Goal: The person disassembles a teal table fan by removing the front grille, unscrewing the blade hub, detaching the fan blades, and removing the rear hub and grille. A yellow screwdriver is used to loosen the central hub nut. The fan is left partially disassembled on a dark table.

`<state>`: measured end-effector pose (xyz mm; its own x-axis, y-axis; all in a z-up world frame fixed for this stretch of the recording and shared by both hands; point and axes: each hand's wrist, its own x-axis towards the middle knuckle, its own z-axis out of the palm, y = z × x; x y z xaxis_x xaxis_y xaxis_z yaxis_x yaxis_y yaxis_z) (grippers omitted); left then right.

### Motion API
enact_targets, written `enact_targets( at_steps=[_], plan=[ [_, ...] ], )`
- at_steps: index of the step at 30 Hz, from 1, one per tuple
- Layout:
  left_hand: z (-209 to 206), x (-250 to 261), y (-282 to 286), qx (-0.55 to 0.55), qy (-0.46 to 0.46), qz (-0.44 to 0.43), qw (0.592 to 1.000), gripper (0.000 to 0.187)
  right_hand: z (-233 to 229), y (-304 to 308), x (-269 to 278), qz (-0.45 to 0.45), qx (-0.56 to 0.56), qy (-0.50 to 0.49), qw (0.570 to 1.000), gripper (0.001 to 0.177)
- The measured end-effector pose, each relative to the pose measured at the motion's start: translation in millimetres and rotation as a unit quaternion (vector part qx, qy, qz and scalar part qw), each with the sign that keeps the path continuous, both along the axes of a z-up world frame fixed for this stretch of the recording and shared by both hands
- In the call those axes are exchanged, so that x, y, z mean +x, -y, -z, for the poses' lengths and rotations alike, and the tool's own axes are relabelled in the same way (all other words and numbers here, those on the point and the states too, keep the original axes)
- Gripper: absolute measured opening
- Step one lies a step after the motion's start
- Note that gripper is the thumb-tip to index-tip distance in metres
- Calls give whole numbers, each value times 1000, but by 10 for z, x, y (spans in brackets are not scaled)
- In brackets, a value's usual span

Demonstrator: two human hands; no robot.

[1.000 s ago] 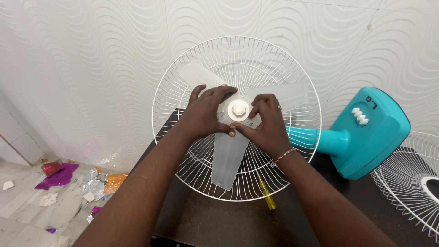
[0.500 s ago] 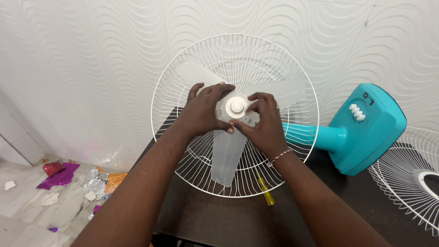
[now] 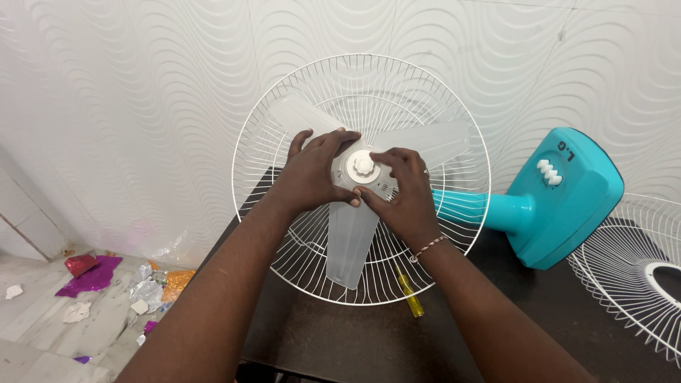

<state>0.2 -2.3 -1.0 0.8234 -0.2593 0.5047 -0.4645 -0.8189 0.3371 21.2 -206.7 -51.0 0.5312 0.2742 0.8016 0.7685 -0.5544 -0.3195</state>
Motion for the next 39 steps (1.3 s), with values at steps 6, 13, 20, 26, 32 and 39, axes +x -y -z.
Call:
enact_targets(
  at_steps=[6, 13, 20, 26, 32, 39],
  plan=[
    [-10, 0, 12, -5, -10, 0, 1000, 119, -5, -1, -7, -18, 32, -8, 999, 70],
    [-16, -10, 26, -7, -14, -3, 1000, 119, -26, -21, -52, -21, 51, -21, 998, 65],
    [-20, -30, 26, 1, -8, -5, 1000, 117, -37, -26, -94, 12, 2, -3, 1000, 62],
    [-37, -41, 36, 5, -18, -12, 1000, 116, -66, -36, -107, -2, 30, -21, 999, 60],
    [-32, -75, 58, 21, -8, -24, 999, 117, -77, -35, -138, 16, 12, -37, 999, 48],
    [63, -110, 116, 58, 51, -25, 997, 88, -69, 28, -195, 13, 28, 9, 999, 43]
  ],
)
